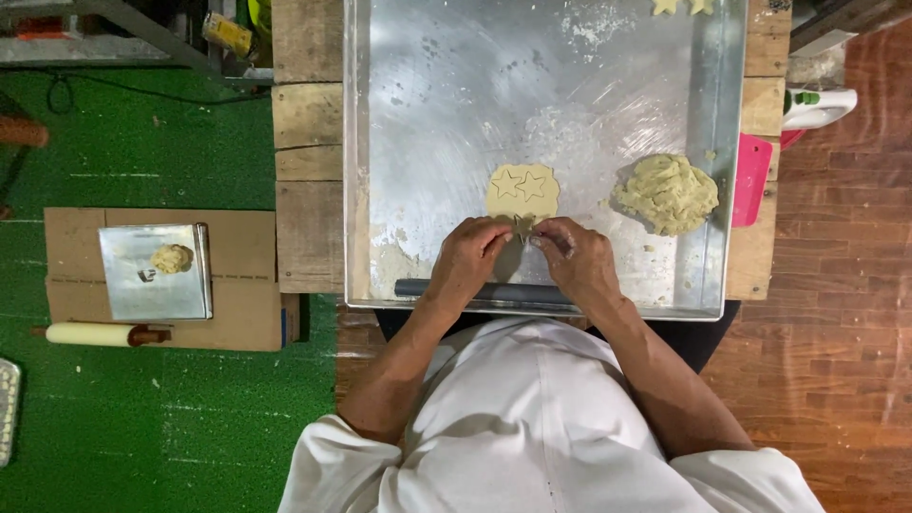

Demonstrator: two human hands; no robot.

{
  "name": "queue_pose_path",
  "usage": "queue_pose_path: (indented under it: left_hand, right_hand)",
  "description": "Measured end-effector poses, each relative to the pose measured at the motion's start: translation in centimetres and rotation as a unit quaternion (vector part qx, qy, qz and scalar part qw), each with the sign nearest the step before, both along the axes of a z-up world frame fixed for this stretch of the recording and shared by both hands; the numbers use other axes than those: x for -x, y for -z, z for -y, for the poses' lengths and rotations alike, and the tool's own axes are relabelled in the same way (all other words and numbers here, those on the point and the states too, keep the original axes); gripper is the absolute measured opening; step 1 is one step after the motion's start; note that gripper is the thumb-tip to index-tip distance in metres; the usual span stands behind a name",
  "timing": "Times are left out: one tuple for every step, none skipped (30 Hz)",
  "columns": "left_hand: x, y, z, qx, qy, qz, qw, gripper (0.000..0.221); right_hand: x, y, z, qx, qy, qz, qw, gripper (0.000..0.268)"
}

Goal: Cutting star-shaped cookies from dough and arranging them on a baking tray.

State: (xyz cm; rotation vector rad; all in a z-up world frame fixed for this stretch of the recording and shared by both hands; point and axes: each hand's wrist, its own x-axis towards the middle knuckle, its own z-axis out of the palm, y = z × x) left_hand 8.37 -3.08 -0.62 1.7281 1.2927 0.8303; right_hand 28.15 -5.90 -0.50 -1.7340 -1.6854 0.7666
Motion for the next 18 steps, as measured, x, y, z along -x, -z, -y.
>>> queue_pose_path:
  left_hand:
    - [0.1, 0.6, -0.1, 0.001, 0.000, -0.001, 1.000, 0.014]
    - [0.2, 1.3, -0.2, -0.010, -0.001, -0.005, 1.000, 0.013]
    - [0.3, 2.0, -0.3, -0.021, -0.002, -0.008, 1.000, 0.012]
    - [0.4, 1.8, -0.3, -0.020, -0.004, -0.008, 1.000, 0.012]
    - [0.5, 1.7, -0.4, -0.016, -0.008, 0.001, 1.000, 0.011]
    - [0.6, 1.6, -0.4, -0.012, -0.010, 0.011, 1.000, 0.010]
    - [0.7, 1.8, -0.3, -0.010, -0.011, 0.011, 1.000, 0.010]
    - [0.8, 2.1, -0.2, 0.006, -0.021, 0.006, 1.000, 0.011]
    - [0.9, 2.4, -0.2, 0.021, -0.030, 0.001, 0.999, 0.013]
    - [1.1, 1.8, -0.4, 0.023, -0.032, 0.001, 0.999, 0.013]
    - [1.3, 1.2, -0.7, 0.023, -0.035, -0.001, 0.999, 0.012]
    - [1.4, 0.6, -0.9, 0.024, -0.038, -0.004, 0.999, 0.011]
    - [1.6, 0.1, -1.0, 0.024, -0.040, -0.003, 0.999, 0.011]
    - [1.7, -0.4, -1.1, 0.031, -0.045, 0.006, 0.998, 0.012]
    - [1.9, -0.9, -1.1, 0.038, -0.050, 0.015, 0.998, 0.013]
    - [2.0, 0.0, -1.2, 0.039, -0.052, 0.016, 0.998, 0.013]
    - [2.1, 0.9, -1.2, 0.036, -0.039, -0.007, 0.999, 0.013]
    - [2.2, 1.8, -1.3, 0.032, -0.026, -0.030, 0.999, 0.013]
  right_hand:
    - [0.0, 0.6, -0.3, 0.001, 0.000, -0.001, 1.000, 0.019]
    - [-0.1, 1.2, -0.7, -0.030, -0.006, 0.004, 1.000, 0.019]
    - [-0.1, 1.8, -1.1, -0.061, -0.011, 0.009, 0.998, 0.018]
    - [0.1, 1.4, -1.6, -0.060, -0.013, 0.009, 0.998, 0.018]
    - [0.2, 1.0, -2.1, -0.072, -0.014, 0.005, 0.997, 0.016]
    - [0.3, 0.7, -2.4, -0.083, -0.014, 0.002, 0.996, 0.015]
    - [0.3, 0.7, -2.7, -0.081, -0.014, 0.002, 0.997, 0.015]
    - [0.4, 0.6, -3.0, -0.081, -0.015, 0.004, 0.997, 0.015]
    - [0.4, 0.6, -3.3, -0.080, -0.016, 0.006, 0.997, 0.015]
    - [0.4, 0.6, -3.4, -0.079, -0.018, 0.007, 0.997, 0.015]
    - [0.5, 0.5, -3.5, -0.075, -0.013, -0.003, 0.997, 0.016]
    - [0.5, 0.4, -3.6, -0.071, -0.009, -0.012, 0.997, 0.016]
    - [0.6, 0.6, -3.7, -0.070, -0.011, -0.012, 0.997, 0.016]
    - [0.6, 0.7, -3.6, -0.062, -0.009, -0.018, 0.998, 0.015]
    - [0.7, 0.8, -3.6, -0.054, -0.006, -0.024, 0.998, 0.015]
    - [0.7, 0.9, -3.7, -0.052, -0.008, -0.024, 0.998, 0.015]
    - [0.7, 0.9, -3.7, -0.044, -0.009, -0.024, 0.999, 0.014]
    - [0.8, 0.8, -3.8, -0.035, -0.008, -0.024, 0.999, 0.012]
